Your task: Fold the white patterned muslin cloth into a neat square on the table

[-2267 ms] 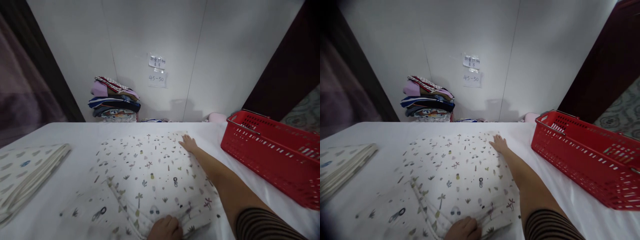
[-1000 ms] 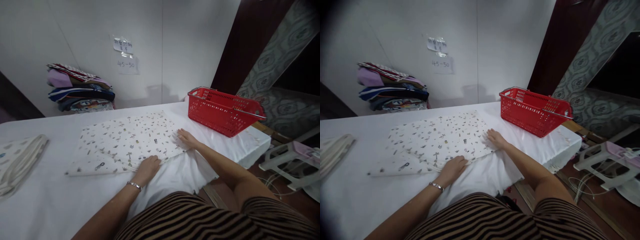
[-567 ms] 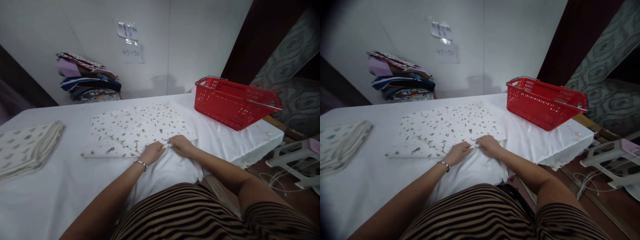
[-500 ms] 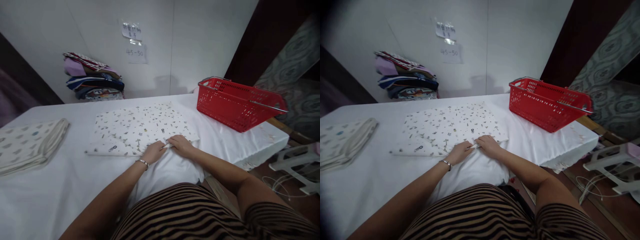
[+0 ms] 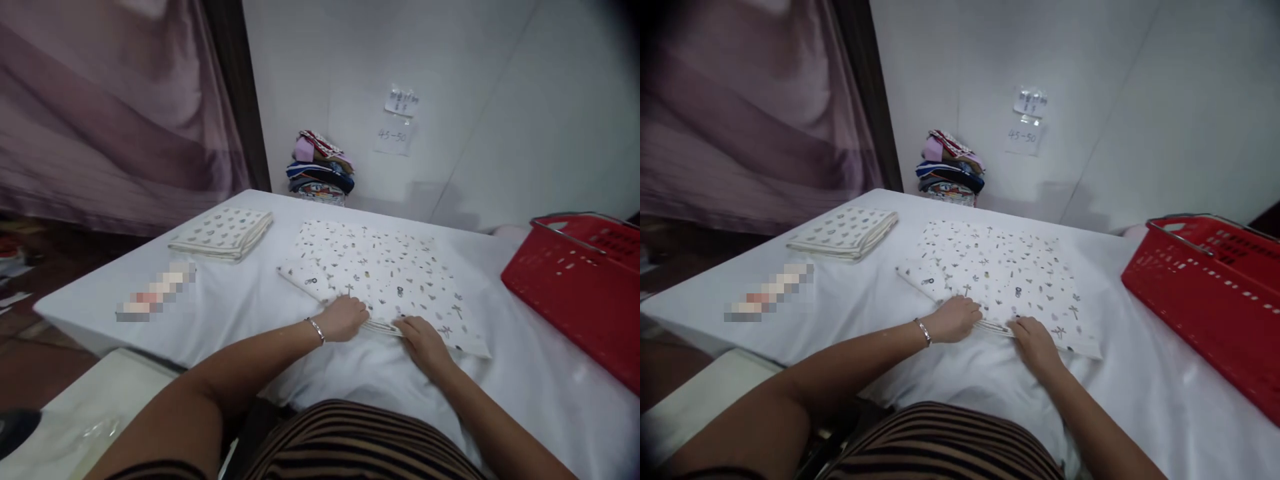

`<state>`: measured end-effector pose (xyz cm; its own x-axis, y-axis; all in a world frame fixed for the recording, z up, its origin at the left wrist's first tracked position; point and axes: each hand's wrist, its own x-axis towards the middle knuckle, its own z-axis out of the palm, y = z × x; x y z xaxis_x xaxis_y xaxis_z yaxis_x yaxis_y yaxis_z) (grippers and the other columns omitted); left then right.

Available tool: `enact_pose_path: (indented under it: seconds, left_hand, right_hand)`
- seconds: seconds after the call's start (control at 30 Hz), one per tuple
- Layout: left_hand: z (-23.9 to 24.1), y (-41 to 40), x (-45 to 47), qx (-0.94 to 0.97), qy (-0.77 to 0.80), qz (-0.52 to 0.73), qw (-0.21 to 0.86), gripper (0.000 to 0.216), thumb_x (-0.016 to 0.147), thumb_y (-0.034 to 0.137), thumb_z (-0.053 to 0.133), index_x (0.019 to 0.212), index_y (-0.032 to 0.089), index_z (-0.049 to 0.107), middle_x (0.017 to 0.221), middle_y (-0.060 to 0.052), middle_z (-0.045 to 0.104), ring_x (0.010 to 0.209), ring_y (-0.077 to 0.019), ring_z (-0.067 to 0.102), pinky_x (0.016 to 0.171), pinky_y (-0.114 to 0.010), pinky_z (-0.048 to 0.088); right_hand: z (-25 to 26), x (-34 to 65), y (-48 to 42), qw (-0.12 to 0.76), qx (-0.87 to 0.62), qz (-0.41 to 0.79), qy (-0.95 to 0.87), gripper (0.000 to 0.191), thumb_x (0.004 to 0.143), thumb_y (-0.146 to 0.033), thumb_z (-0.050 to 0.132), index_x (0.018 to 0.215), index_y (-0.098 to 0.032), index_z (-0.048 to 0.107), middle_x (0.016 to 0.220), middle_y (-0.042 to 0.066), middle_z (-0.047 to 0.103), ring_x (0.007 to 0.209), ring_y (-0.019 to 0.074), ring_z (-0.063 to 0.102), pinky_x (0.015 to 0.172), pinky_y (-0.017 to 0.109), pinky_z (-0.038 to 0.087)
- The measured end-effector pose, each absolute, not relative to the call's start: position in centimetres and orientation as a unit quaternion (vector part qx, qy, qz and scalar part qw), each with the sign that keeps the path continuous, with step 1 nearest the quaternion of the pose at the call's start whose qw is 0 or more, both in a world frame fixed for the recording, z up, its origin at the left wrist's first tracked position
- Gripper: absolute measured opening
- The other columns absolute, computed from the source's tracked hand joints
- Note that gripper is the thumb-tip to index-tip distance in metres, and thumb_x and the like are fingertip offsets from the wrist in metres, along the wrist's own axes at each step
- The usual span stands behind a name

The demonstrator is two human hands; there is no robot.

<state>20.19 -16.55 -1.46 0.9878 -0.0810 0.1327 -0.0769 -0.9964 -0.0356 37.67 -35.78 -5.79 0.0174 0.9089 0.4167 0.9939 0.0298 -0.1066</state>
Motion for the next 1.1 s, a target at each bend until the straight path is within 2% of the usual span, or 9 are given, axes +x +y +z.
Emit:
enact_pose_path:
  seconds: [0.17,0.27,0.37,0.5,0.6,0.8,0.93,1.1]
  left_hand:
    - [-1.2,-13.8,17.6,-0.992,0.036,-0.095,0.069,0.013,0.075,0.007,0.048,0.082,0.016,0.054,0.077,-0.007,0.057,0.074,-0.0189,0.048,0.071,-0.034,0.035]
    - [-0.6,-12.6,16.8,-0.989,0.037,-0.109,0.091,0.014,0.076,0.006,0.046,0.081,0.017,0.054,0.073,-0.005,0.055,0.072,-0.0179,0.047,0.085,-0.038,0.033]
    - [0.1,-12.0,16.2,-0.985,0.045,-0.120,0.119,0.014,0.075,0.005,0.047,0.077,0.017,0.054,0.070,-0.003,0.054,0.070,-0.0170,0.046,0.097,-0.043,0.025]
    - [0.5,-12.1,14.7,-0.983,0.034,-0.106,0.146,0.013,0.077,0.005,0.046,0.075,0.017,0.052,0.068,-0.004,0.053,0.066,-0.0167,0.044,0.084,-0.037,0.033]
    - [-0.1,-12.4,13.0,-0.983,-0.009,-0.096,0.153,0.011,0.077,0.007,0.047,0.076,0.016,0.053,0.071,-0.005,0.053,0.069,-0.0183,0.045,0.075,-0.035,0.033]
    - [-1.2,-11.8,10.1,-0.977,-0.154,-0.092,0.119,0.007,0.078,0.010,0.049,0.075,0.016,0.052,0.077,-0.007,0.055,0.078,-0.0212,0.047,0.071,-0.036,0.033]
    - [-1.3,-11.3,8.3,-0.968,-0.203,-0.116,0.094,0.014,0.081,0.007,0.043,0.077,0.017,0.053,0.077,-0.007,0.056,0.084,-0.0215,0.047,0.084,-0.039,0.034]
    - [-1.8,-11.1,5.2,-0.939,-0.299,-0.156,0.059,0.018,0.081,0.007,0.041,0.077,0.019,0.054,0.082,-0.005,0.058,0.093,-0.0208,0.049,0.103,-0.045,0.024]
  right_hand:
    - [-5.9,37.6,-36.0,0.174,-0.690,-0.112,-0.694,0.030,0.089,-0.015,0.041,0.113,-0.017,0.059,0.098,0.011,0.060,0.087,0.0208,0.054,0.075,0.034,0.046]
    - [-6.1,37.7,-36.0,0.169,-0.686,-0.117,-0.698,0.029,0.088,-0.014,0.041,0.110,-0.017,0.061,0.096,0.010,0.060,0.087,0.0206,0.055,0.074,0.033,0.047]
    - [-6.3,38.0,-36.0,0.176,-0.682,-0.130,-0.698,0.029,0.088,-0.014,0.042,0.108,-0.018,0.062,0.095,0.010,0.060,0.086,0.0201,0.056,0.073,0.032,0.048]
    - [-6.4,38.2,-36.2,0.185,-0.672,-0.139,-0.704,0.029,0.088,-0.016,0.041,0.108,-0.019,0.063,0.096,0.009,0.060,0.087,0.0196,0.057,0.074,0.032,0.049]
    - [-6.5,38.4,-36.3,0.184,-0.673,-0.129,-0.705,0.029,0.088,-0.018,0.042,0.108,-0.020,0.063,0.097,0.009,0.060,0.088,0.0197,0.057,0.074,0.032,0.050]
    - [-6.5,38.8,-36.4,0.167,-0.670,-0.126,-0.712,0.030,0.087,-0.022,0.043,0.109,-0.023,0.063,0.098,0.009,0.061,0.089,0.0217,0.059,0.072,0.033,0.051]
    - [-6.3,38.9,-36.3,0.164,-0.667,-0.128,-0.716,0.029,0.088,-0.024,0.042,0.109,-0.025,0.062,0.097,0.008,0.061,0.087,0.0228,0.060,0.071,0.035,0.052]
    - [-6.2,39.1,-36.5,0.161,-0.655,-0.139,-0.725,0.030,0.087,-0.024,0.043,0.110,-0.027,0.062,0.098,0.008,0.061,0.087,0.0231,0.060,0.071,0.036,0.052]
